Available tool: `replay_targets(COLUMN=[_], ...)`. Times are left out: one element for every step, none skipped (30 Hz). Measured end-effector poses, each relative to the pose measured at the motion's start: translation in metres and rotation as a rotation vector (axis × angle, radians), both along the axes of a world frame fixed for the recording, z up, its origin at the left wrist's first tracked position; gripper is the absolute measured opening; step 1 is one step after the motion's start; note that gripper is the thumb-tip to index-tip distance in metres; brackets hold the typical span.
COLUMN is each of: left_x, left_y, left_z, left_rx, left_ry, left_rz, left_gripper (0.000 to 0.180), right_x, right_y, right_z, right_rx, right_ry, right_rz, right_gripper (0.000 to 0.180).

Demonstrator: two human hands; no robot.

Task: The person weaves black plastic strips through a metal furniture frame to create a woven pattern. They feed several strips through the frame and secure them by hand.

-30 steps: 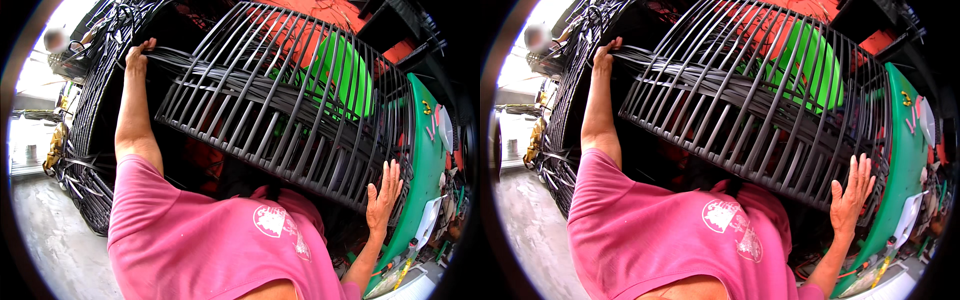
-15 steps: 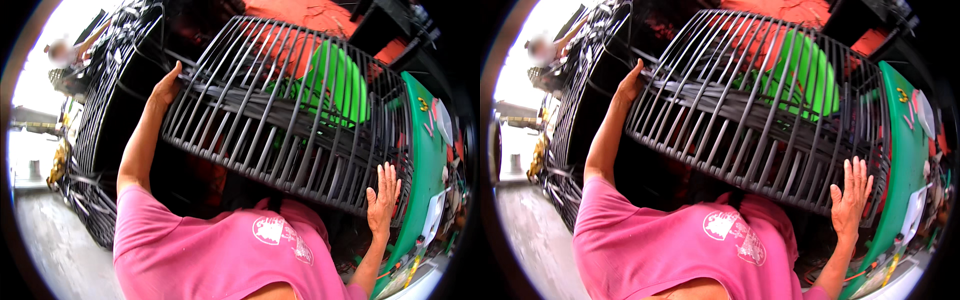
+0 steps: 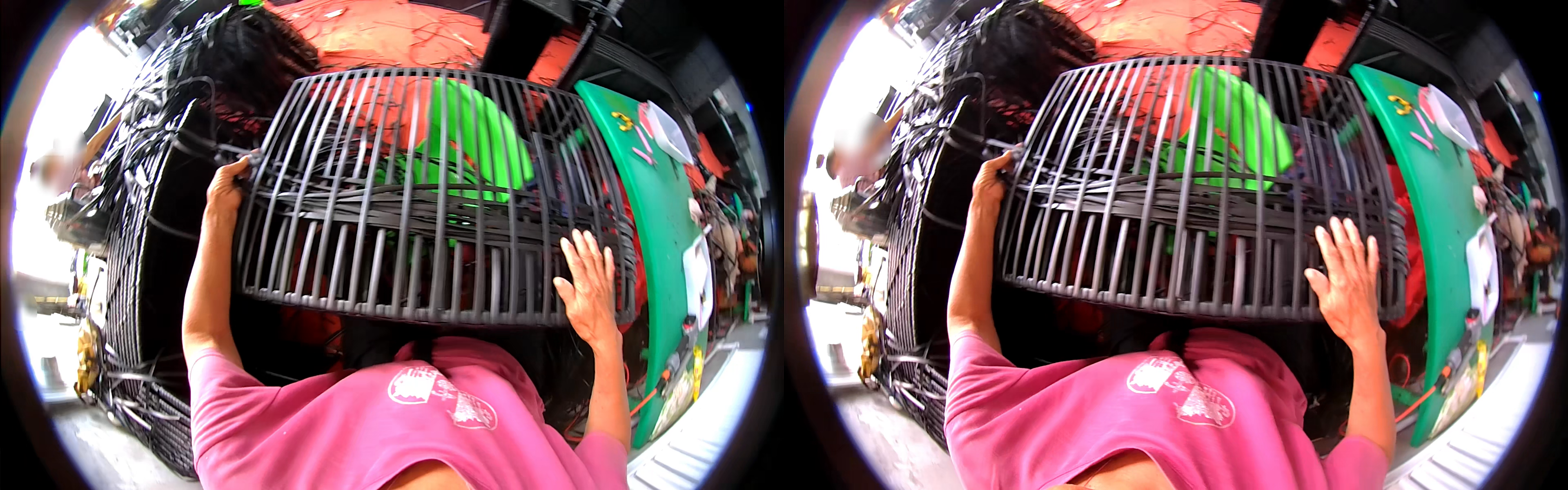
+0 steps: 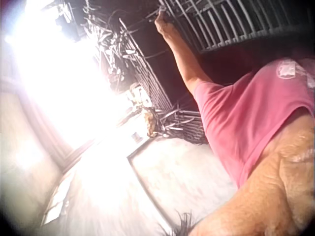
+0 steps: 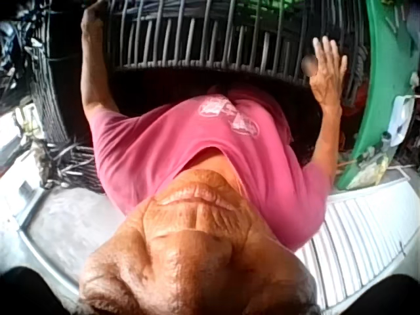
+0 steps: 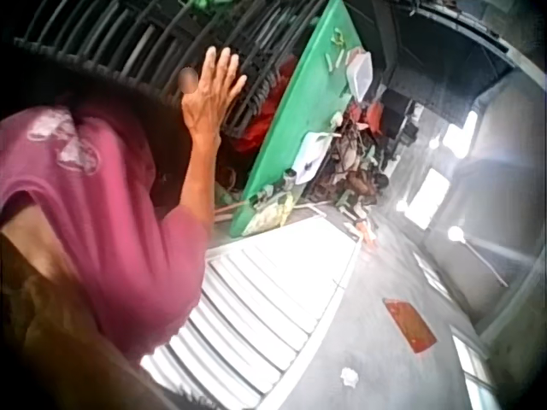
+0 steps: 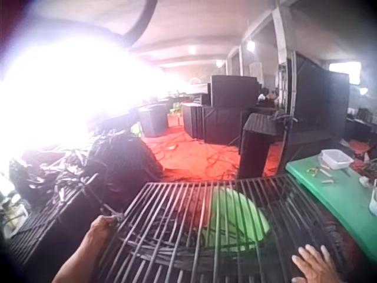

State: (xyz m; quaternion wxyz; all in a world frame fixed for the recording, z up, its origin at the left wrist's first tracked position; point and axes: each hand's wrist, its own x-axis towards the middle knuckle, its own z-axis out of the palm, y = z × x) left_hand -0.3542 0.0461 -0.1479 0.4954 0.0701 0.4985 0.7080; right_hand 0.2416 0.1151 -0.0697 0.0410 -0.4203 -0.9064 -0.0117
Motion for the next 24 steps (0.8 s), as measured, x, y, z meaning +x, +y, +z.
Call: replay_targets(left_x=[-0.014,-0.022,-0.032,-0.069,-0.093,-0.057,-0.023,-0.042,-0.022,-0.017,-0.019,-0.037,-0.009,-0.016,-0.029,-0.033,-0.025,-0.037,-0.057,-0.067,-0.077,-0.070,-0.062,-0.055], left_y=[-0.001,-0.001,-0.003,-0.011,-0.020,-0.005,0.001,-0.008,-0.002,0.002,0.000,-0.005,-0.005,-0.004,-0.002,-0.001,-0.004,-0.002,-0.007,-0.009,-0.012,-0.011,-0.009,-0.007], left_z=[-0.007,-0.012,-0.018,-0.031,-0.043,-0.031,-0.011,-0.021,-0.009,-0.013,-0.013,-0.022,-0.004,-0.011,-0.021,-0.023,-0.019,-0.030,-0.038,-0.043,-0.049,-0.046,-0.044,-0.040], left_rx=[0.042,0.060,0.078,0.151,0.215,0.140,0.059,0.052,0.033,0.032,0.028,-0.028,-0.093,-0.111,-0.130,-0.130,-0.127,-0.095,-0.066,-0.054,-0.042,-0.034,-0.068,-0.102], left_ry=[0.008,0.045,0.080,0.074,0.069,0.091,0.126,0.089,0.040,0.023,0.016,0.051,0.043,0.050,0.056,0.063,0.079,0.067,0.065,0.060,0.055,0.046,0.069,0.092], left_rz=[-0.026,-0.055,-0.087,-0.211,-0.327,-0.194,-0.054,-0.016,0.007,0.048,0.100,0.044,0.095,0.087,0.079,0.095,0.128,0.098,0.081,0.087,0.094,0.092,0.088,0.083], left_gripper=[0.029,0.029,0.029,0.028,0.028,0.025,0.023,0.017,0.014,0.015,0.015,0.014,0.013,0.012,0.012,0.012,0.011,0.010,0.009,0.009,0.009,0.009,0.009,0.010], right_x=[0.000,0.000,0.001,0.001,-0.002,-0.001,0.001,0.000,0.003,0.005,0.005,0.005,0.005,0.005,0.006,0.006,0.006,0.006,0.005,0.004,0.004,0.005,0.006,0.006], right_y=[-0.001,0.000,0.000,0.000,0.002,0.002,0.001,0.003,0.003,0.003,0.003,0.004,0.003,0.003,0.003,0.003,0.002,0.002,0.003,0.002,0.003,0.003,0.003,0.003], right_z=[0.000,0.000,0.000,0.000,-0.002,0.000,-0.001,-0.003,-0.005,-0.006,-0.007,-0.006,-0.008,-0.008,-0.007,-0.006,-0.005,-0.003,-0.005,-0.005,-0.005,-0.006,-0.007,-0.008], right_rx=[0.007,0.013,0.017,0.029,0.033,0.033,0.030,0.035,0.041,0.050,0.056,0.059,0.057,0.057,0.058,0.047,0.037,0.028,0.028,0.030,0.032,0.043,0.053,0.064], right_ry=[0.011,0.018,0.022,0.033,0.047,0.037,0.036,0.045,0.049,0.042,0.046,0.041,0.045,0.048,0.050,0.038,0.025,0.012,0.024,0.028,0.033,0.050,0.067,0.084], right_rz=[0.006,0.014,0.019,0.029,0.046,0.022,0.006,0.023,0.009,0.008,0.019,0.022,0.020,0.016,0.013,0.008,0.003,-0.001,0.009,0.014,0.020,0.022,0.025,0.027], right_gripper=[0.053,0.053,0.053,0.053,0.052,0.052,0.052,0.052,0.052,0.053,0.053,0.055,0.054,0.054,0.054,0.055,0.056,0.056,0.056,0.056,0.056,0.055,0.053,0.052])
